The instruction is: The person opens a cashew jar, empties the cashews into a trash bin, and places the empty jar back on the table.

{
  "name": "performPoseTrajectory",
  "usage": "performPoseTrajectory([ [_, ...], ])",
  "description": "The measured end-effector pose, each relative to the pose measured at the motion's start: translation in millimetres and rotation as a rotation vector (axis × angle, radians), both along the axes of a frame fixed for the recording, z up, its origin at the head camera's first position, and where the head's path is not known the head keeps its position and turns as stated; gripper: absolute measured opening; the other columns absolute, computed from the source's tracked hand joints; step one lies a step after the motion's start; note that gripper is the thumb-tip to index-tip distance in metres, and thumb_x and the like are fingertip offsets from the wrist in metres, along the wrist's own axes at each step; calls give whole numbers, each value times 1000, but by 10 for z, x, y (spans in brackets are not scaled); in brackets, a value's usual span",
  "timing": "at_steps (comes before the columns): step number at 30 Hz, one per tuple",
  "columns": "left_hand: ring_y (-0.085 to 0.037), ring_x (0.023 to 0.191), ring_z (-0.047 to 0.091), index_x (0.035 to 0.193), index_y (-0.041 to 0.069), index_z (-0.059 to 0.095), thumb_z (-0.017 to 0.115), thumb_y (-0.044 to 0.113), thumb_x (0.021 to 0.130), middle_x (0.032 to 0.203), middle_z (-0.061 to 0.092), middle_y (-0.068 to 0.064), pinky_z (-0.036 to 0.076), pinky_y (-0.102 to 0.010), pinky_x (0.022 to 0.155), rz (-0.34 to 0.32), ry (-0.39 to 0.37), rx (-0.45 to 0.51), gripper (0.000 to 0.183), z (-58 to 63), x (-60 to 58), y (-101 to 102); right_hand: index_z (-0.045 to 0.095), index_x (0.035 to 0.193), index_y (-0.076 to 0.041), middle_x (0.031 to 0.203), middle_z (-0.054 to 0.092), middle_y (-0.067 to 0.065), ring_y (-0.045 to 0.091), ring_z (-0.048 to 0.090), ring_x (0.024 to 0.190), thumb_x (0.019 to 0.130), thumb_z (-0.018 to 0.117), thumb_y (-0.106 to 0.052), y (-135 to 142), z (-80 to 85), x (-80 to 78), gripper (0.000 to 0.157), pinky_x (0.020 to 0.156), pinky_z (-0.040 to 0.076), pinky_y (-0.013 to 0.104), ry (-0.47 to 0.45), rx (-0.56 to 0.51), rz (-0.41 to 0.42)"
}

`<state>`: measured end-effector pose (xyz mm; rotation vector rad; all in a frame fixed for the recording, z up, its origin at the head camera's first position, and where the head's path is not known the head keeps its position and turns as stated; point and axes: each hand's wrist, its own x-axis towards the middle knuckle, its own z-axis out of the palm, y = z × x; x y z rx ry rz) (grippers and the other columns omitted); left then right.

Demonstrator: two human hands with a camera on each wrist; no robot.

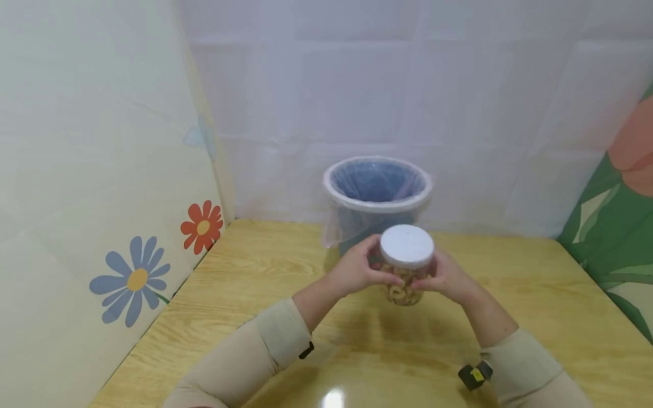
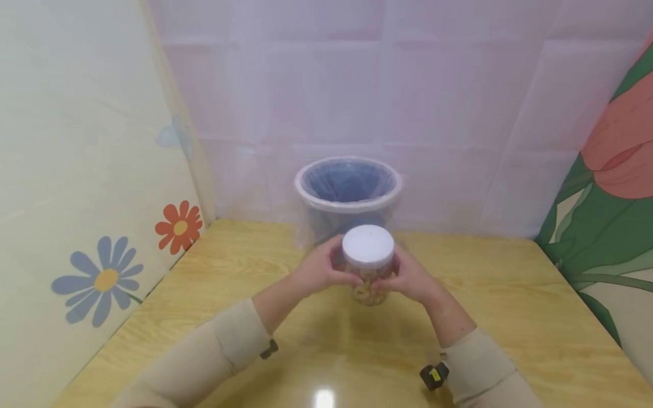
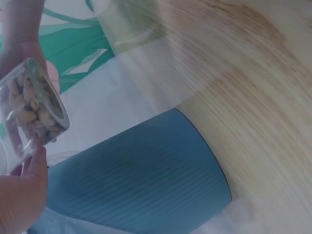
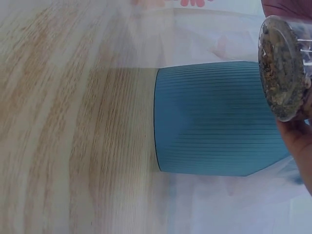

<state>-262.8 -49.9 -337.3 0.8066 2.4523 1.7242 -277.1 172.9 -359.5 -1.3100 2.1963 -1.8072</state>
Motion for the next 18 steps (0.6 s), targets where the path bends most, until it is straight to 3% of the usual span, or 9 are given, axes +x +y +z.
performPoseTrajectory([
  [10, -14, 118, 47, 134, 16, 43, 82, 13, 65, 130, 50, 1, 46, -28, 89, -101, 41, 13, 80, 108, -59, -23, 26, 132, 13, 123, 47, -6, 5, 47, 112, 67, 70, 7, 61, 66, -16, 79, 93, 40, 21, -37, 53, -26],
  [18, -17, 117, 47, 140, 21, 34, 82, 13, 66, 135, 45, -3, 47, -25, 87, -139, 30, 19, 88, 156, -106, -53, 27, 130, 14, 121, 49, -6, 8, 50, 110, 68, 70, 8, 47, 41, -1, 76, 92, 42, 23, -42, 49, 30],
])
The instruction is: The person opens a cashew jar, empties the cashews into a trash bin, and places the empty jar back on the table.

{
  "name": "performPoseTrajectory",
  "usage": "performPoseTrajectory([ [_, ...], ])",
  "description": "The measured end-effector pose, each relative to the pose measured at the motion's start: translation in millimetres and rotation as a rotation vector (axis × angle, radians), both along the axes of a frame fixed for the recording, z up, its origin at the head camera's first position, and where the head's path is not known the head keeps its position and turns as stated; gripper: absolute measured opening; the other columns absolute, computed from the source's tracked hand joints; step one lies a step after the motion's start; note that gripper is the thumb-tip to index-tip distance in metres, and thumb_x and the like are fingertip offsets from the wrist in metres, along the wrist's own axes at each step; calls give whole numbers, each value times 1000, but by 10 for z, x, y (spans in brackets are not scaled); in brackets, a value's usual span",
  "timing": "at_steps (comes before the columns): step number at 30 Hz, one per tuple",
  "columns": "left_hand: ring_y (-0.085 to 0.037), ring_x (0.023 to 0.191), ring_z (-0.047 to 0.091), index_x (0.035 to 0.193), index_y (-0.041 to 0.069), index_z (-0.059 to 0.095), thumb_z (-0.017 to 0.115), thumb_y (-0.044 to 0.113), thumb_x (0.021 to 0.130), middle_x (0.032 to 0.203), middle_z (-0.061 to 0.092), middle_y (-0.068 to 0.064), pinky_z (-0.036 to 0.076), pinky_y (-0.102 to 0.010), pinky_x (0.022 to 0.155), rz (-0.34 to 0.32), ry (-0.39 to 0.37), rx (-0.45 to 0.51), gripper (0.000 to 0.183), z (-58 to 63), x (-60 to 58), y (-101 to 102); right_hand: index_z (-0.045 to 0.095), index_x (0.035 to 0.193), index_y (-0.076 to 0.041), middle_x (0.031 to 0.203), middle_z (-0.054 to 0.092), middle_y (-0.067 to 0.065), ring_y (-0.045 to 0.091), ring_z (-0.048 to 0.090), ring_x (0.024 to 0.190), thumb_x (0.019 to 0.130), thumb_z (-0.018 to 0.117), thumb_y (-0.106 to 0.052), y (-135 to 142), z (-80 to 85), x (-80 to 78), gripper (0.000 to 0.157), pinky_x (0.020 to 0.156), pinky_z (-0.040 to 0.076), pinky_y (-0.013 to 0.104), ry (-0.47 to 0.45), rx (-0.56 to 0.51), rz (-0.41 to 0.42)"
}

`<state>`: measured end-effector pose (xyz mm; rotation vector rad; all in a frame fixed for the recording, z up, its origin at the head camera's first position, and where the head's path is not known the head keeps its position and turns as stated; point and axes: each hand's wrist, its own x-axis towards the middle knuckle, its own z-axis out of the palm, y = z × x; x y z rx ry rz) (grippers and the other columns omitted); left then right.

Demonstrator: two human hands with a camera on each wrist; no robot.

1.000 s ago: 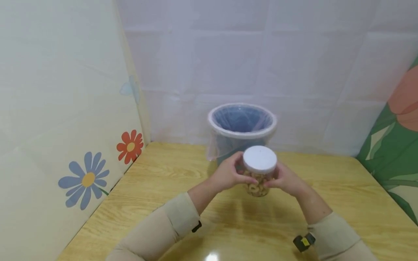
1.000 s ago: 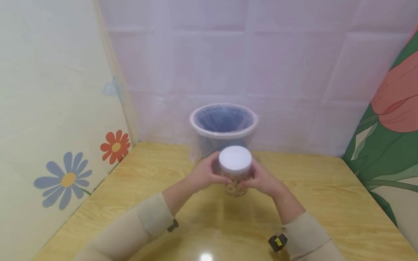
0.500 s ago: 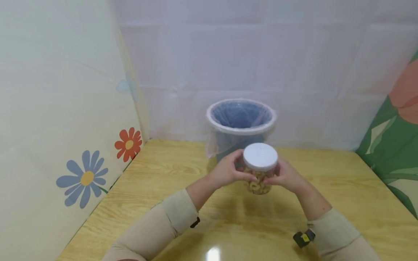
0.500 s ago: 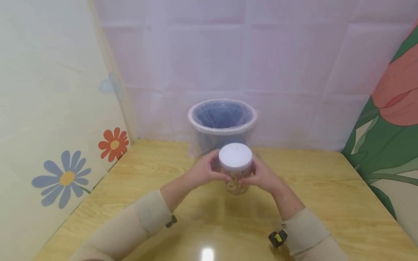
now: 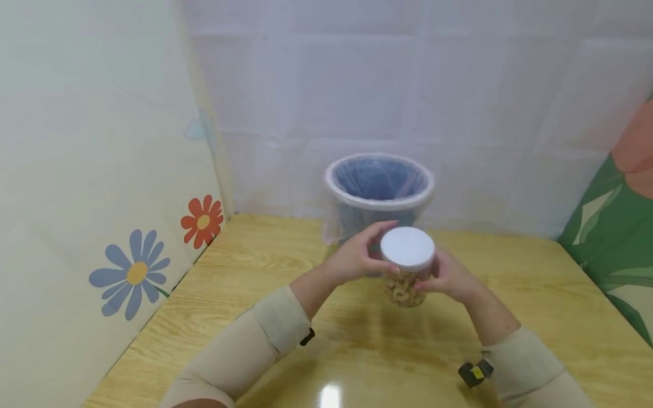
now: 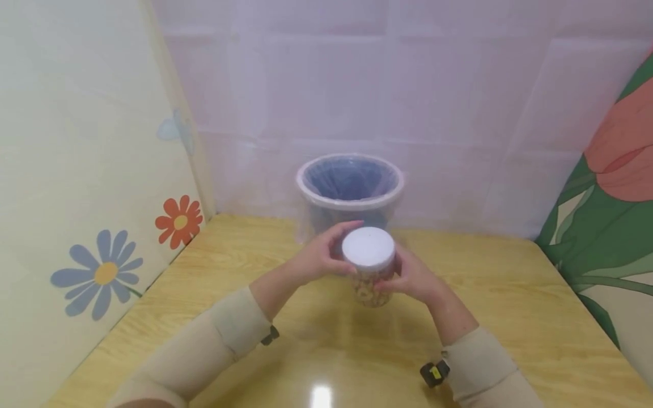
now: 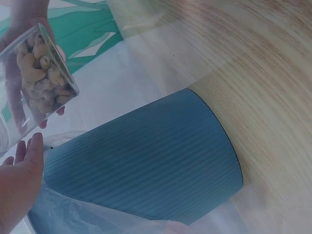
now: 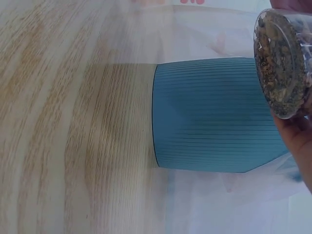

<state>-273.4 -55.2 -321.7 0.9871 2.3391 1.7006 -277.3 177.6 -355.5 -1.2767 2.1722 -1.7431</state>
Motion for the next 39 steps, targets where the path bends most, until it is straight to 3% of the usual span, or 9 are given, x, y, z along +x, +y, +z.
performPoseTrajectory([
  [6, -18, 114, 50, 142, 19, 31, 80, 8, 68, 134, 44, -7, 48, -26, 85, -36, -34, 20, 89, 39, 11, 13, 27, 129, 16, 121, 50, -7, 8, 50, 110, 67, 72, 5, -1, -16, -16, 77, 92, 41, 22, 21, 3, 14],
  [14, -17, 118, 46, 144, 16, 25, 80, 7, 66, 138, 40, -7, 41, -25, 94, -81, 7, -14, 96, 60, 22, 0, 28, 127, 18, 121, 51, -9, 9, 51, 109, 69, 72, 4, -2, -18, -26, 74, 93, 42, 23, 19, 1, 107],
  [19, -16, 119, 46, 144, 17, 26, 79, 6, 68, 135, 43, -8, 39, -26, 97, -118, -2, -19, 94, 50, 23, -3, 24, 130, 16, 125, 48, -8, 9, 47, 113, 70, 71, 4, -6, -20, -16, 77, 95, 39, 23, 4, 3, 139],
  [25, -15, 116, 47, 141, 20, 32, 79, 4, 66, 131, 47, -7, 39, -28, 97, -114, -17, -22, 90, 49, 23, 23, 24, 133, 12, 127, 47, -5, 12, 47, 115, 70, 71, 3, 2, -14, -16, 79, 96, 39, 26, -5, 17, 140],
  [34, -17, 112, 49, 138, 8, 35, 76, 2, 68, 127, 49, -14, 39, -27, 96, -80, -21, 9, 82, 264, 252, 81, 24, 134, 11, 129, 46, -5, 11, 44, 117, 71, 71, 2, 37, -20, -25, 79, 98, 35, 23, 14, -1, 123],
  [39, -18, 111, 51, 137, 7, 36, 77, 2, 66, 125, 51, -15, 40, -28, 95, -62, 9, 8, 82, 288, 285, 99, 24, 133, 13, 128, 46, -6, 11, 44, 118, 72, 71, -1, 36, -28, -15, 78, 99, 33, 23, 34, -23, 122],
])
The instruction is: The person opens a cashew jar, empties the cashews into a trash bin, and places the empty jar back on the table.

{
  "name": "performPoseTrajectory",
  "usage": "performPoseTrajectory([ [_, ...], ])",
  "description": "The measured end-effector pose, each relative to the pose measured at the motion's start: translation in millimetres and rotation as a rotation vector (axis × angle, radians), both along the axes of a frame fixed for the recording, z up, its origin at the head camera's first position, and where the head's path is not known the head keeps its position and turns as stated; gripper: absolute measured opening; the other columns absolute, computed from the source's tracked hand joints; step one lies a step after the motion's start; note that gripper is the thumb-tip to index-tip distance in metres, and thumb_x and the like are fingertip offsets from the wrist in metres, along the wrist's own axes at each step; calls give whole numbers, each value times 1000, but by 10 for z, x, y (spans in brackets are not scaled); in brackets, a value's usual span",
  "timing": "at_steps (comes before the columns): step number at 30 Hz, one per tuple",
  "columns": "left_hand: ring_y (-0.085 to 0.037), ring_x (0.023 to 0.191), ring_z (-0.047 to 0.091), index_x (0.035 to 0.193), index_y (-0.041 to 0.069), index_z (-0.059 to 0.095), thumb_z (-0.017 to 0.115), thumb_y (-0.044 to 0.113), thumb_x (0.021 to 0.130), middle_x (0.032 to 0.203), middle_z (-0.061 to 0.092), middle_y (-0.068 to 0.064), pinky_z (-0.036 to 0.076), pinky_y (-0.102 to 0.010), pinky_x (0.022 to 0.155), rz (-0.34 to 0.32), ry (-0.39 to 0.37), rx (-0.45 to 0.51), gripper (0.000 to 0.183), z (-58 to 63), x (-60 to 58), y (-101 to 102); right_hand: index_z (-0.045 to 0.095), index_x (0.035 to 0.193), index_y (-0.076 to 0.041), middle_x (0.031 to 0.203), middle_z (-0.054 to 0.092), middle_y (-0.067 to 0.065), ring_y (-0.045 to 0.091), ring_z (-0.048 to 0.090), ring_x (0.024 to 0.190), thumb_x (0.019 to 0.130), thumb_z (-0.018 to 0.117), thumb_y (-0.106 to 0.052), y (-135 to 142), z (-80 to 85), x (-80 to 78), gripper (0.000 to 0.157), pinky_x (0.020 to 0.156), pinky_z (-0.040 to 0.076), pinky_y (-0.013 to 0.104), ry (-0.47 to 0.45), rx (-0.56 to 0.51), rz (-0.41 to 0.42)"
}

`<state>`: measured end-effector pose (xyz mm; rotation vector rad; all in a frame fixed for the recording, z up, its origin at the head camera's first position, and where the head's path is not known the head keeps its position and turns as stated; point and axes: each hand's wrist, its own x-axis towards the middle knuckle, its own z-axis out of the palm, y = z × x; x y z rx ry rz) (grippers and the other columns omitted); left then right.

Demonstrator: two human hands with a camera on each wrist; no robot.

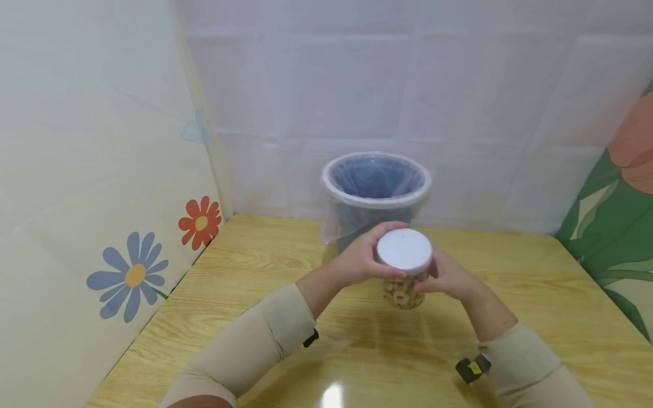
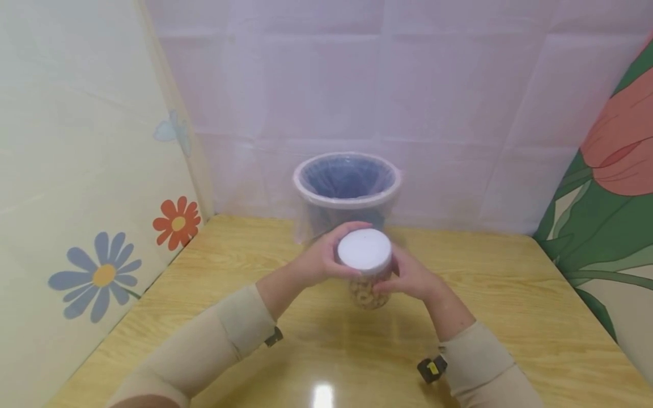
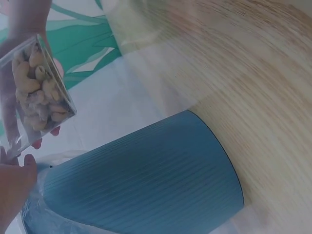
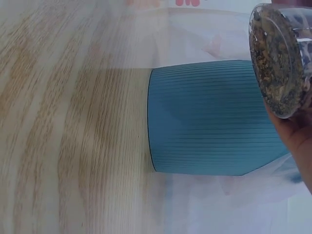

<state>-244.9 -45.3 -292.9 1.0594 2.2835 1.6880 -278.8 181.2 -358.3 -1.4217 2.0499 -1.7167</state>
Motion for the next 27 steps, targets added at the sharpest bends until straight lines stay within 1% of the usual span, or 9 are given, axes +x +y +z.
performPoseTrajectory([
  [7, -17, 111, 50, 136, 9, 38, 79, 4, 66, 126, 51, -13, 40, -28, 94, 21, 8, -15, 81, 16, -12, -9, 26, 132, 13, 128, 47, -5, 11, 44, 117, 76, 71, -8, -27, 6, -28, 76, 99, 34, 24, 14, -19, 23],
  [15, -16, 111, 50, 136, 10, 39, 79, 5, 66, 126, 51, -12, 40, -27, 94, 23, 14, -20, 80, 3, -36, -12, 25, 135, 10, 130, 45, -3, 12, 42, 119, 76, 70, -7, -19, -6, -47, 76, 100, 32, 24, 21, -24, 40],
  [17, -15, 111, 50, 136, 11, 39, 79, 5, 66, 126, 51, -11, 40, -26, 94, 32, 15, -24, 81, -2, -38, -7, 25, 135, 9, 130, 45, -2, 12, 42, 119, 76, 71, -8, -16, -7, -49, 76, 100, 32, 24, 9, -27, 41],
  [23, -16, 111, 50, 136, 10, 39, 79, 4, 66, 126, 51, -12, 40, -26, 94, 38, 15, -23, 81, -9, -35, 8, 25, 134, 10, 129, 46, -4, 11, 43, 118, 76, 70, -8, -3, -21, -45, 76, 99, 33, 23, 3, -37, 27],
  [24, -16, 111, 50, 136, 9, 38, 79, 5, 66, 126, 51, -12, 40, -26, 94, 37, 21, -23, 81, -11, -40, 11, 25, 134, 10, 128, 46, -4, 11, 44, 117, 76, 71, -8, -5, -20, -45, 76, 99, 33, 23, 3, -42, 23],
  [27, -16, 112, 50, 137, 12, 38, 80, 6, 66, 127, 50, -11, 40, -27, 95, 40, 31, -35, 83, -86, -122, 24, 27, 134, 9, 127, 47, -4, 11, 45, 116, 76, 71, -8, -8, -23, -53, 75, 99, 34, 23, 1, -50, 19],
])
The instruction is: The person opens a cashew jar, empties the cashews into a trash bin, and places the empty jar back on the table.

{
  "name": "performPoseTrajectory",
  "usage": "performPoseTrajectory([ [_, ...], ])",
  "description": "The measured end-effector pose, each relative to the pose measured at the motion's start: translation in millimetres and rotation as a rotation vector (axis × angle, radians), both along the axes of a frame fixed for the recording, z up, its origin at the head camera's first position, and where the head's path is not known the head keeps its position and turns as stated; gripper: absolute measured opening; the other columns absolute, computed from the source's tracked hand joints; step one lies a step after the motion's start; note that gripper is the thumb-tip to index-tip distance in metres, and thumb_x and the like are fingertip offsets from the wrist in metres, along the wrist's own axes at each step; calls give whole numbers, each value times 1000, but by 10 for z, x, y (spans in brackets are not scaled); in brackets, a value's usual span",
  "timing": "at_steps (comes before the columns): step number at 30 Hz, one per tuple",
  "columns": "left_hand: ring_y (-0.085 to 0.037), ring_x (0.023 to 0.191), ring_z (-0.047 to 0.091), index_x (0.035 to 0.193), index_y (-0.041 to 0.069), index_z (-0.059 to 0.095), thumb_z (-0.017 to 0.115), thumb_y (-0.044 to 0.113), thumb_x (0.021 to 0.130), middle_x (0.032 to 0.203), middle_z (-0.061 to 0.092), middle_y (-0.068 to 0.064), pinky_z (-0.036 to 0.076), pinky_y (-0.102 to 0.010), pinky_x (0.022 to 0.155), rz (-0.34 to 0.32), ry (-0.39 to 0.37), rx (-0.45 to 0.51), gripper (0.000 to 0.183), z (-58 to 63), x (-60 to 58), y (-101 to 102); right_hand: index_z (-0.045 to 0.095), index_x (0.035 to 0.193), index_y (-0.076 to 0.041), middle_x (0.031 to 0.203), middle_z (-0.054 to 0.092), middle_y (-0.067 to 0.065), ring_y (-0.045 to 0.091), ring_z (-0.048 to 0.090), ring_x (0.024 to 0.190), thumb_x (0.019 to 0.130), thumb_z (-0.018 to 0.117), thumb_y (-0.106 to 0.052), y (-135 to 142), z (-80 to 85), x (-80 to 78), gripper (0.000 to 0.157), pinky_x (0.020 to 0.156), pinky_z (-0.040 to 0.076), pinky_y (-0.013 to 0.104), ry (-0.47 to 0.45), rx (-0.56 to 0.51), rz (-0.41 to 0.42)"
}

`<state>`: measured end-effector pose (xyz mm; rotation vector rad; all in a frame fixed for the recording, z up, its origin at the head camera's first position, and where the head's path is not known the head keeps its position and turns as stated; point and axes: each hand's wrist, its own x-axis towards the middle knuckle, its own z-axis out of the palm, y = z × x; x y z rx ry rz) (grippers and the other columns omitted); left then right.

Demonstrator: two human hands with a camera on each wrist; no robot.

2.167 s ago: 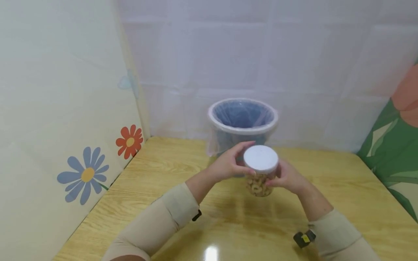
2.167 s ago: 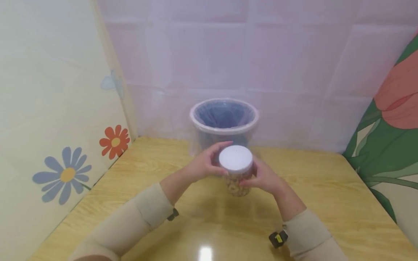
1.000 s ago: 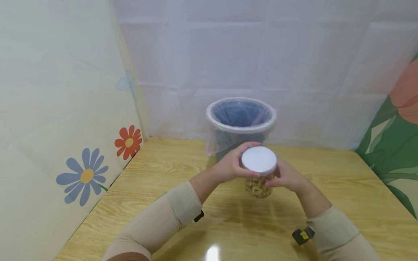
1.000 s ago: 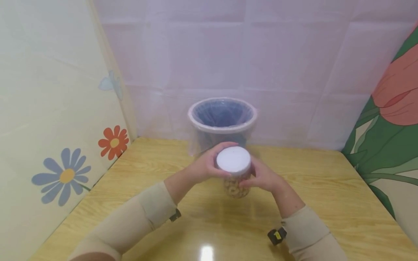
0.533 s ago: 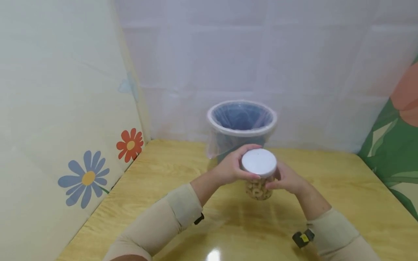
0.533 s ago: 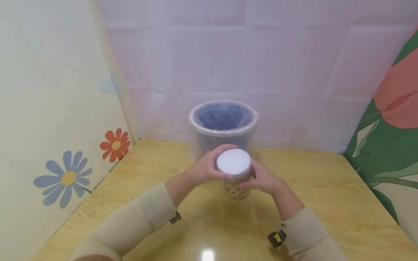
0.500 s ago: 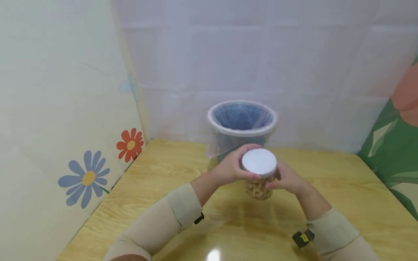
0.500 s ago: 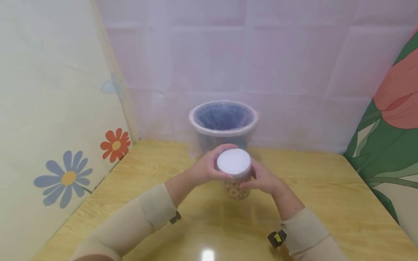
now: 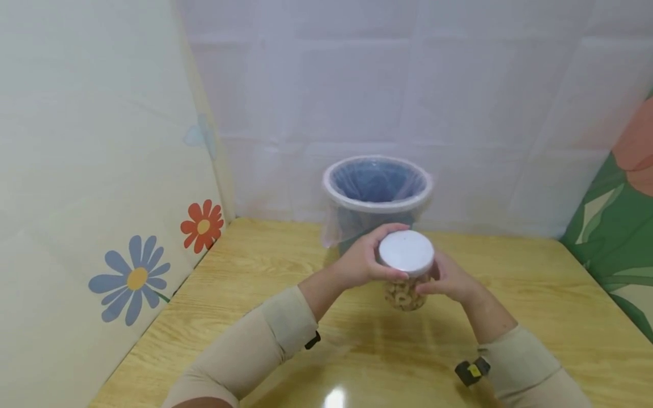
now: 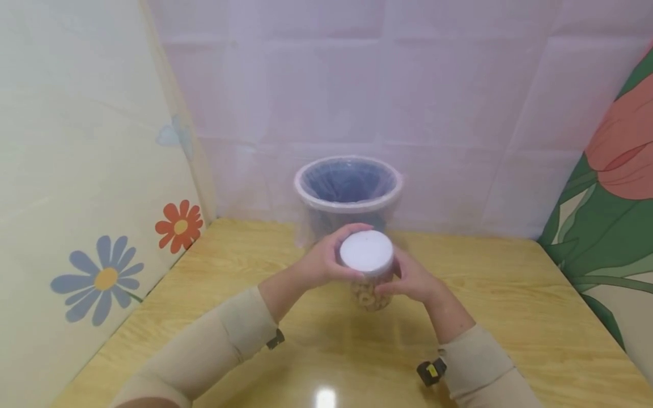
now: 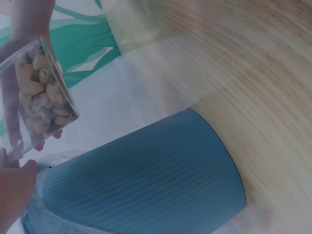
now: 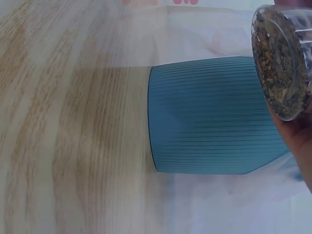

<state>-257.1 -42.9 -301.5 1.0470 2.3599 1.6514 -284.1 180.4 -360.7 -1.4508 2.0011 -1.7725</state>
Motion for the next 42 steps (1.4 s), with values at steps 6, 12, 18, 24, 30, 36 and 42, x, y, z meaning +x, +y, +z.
performPoseTrajectory([
  [6, -16, 112, 50, 137, 24, 38, 83, 13, 63, 127, 50, -5, 40, -28, 94, 34, 15, -9, 87, -159, -116, 12, 30, 133, 8, 126, 48, -3, 12, 46, 115, 75, 71, -8, -20, -17, 2, 72, 98, 36, 24, -4, -18, 10],
  [12, -15, 111, 51, 135, 26, 40, 85, 18, 61, 125, 52, -2, 41, -29, 93, 42, 52, -7, 87, -183, -95, 13, 31, 134, 2, 126, 48, -1, 13, 46, 114, 71, 71, -2, -42, -49, 13, 74, 98, 36, 25, -5, -49, 9],
  [18, -15, 110, 51, 135, 25, 39, 85, 18, 61, 125, 52, -3, 42, -28, 92, 45, 100, -14, 88, -195, -60, 21, 37, 129, 3, 120, 51, -1, 13, 48, 109, 63, 71, 7, -74, -71, 29, 75, 96, 38, 25, 32, -40, -52],
  [24, -15, 108, 52, 135, 23, 40, 85, 16, 60, 125, 52, -4, 43, -27, 90, 67, 128, -7, 88, -208, -45, 26, 32, 128, 11, 120, 50, -1, 14, 48, 109, 61, 71, 9, -87, -82, 17, 77, 96, 38, 24, 46, -27, -72],
  [30, -14, 108, 52, 135, 24, 40, 85, 19, 59, 127, 50, 0, 44, -28, 90, 129, 145, -3, 88, -239, -46, 50, 31, 129, 12, 120, 51, -2, 13, 49, 108, 61, 71, 8, -92, -84, 2, 78, 95, 39, 24, 74, -14, -110],
  [36, -15, 109, 52, 134, 23, 40, 85, 20, 59, 128, 50, 0, 43, -30, 91, 191, 148, 27, 88, -271, -54, 69, 32, 129, 12, 119, 51, -6, 11, 49, 108, 62, 71, 8, -108, -49, 8, 78, 94, 39, 23, 87, 29, -180],
  [42, -15, 112, 50, 137, 24, 38, 86, 20, 59, 131, 48, -1, 41, -30, 94, 164, 123, 36, 92, -268, -33, 36, 31, 131, 10, 121, 49, -6, 10, 49, 109, 62, 73, 8, -95, -9, 30, 81, 94, 39, 23, 83, 72, -190],
])
